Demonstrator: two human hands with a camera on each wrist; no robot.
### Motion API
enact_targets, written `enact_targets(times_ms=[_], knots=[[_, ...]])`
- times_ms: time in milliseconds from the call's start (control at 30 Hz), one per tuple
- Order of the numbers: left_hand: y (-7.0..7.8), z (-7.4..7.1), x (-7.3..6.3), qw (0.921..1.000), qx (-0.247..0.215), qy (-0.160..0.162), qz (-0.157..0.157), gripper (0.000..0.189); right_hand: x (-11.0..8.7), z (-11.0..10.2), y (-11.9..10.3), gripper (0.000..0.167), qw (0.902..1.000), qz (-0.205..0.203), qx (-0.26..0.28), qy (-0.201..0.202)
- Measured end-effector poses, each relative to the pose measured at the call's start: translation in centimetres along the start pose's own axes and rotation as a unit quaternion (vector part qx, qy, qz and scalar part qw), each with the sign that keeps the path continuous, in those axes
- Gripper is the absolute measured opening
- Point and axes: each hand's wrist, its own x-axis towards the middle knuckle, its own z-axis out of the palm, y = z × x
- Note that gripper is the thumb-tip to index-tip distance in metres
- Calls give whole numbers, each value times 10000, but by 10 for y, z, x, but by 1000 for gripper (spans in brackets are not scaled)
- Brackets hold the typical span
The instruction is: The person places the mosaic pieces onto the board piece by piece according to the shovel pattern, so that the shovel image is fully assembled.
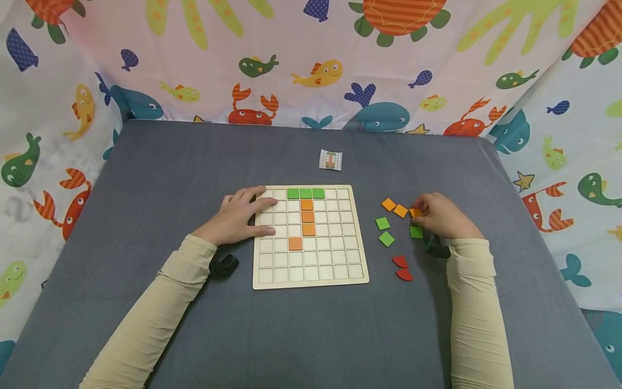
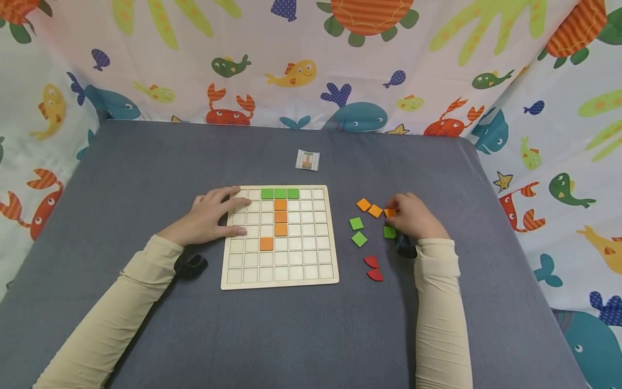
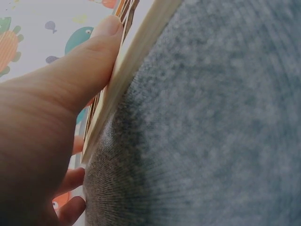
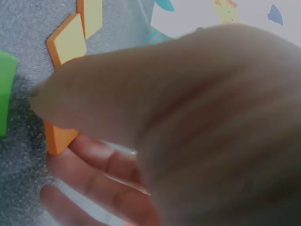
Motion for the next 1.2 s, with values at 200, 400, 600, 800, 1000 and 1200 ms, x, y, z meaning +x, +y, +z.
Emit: enact_targets(times_ms=[200,400,600,800,1000,1200], knots=[[-3,-2,-4,9999,46,68,-83,71,4,-6,-12,36,9987,-199,459,120],[-5,-4,-7,9999,30,58,-105,71,5,-11,-45,51,9940,-434,885,484],[-5,-6,-6,9999,-16,48,-92,71,1,-10,-78,53,9841,-1037,1132,897],[-4,-4,-2,10000,21,-31,-43,71,-6,-2,-100,46,9752,-1675,1014,1030],[-3,-2,-2,9999,-48,-81,-45,70,-3,18,-125,38,9570,-2621,973,775],[-4,-1,-1,10000,-28,-45,-55,70,5,45,-147,38,9448,-3128,885,402]])
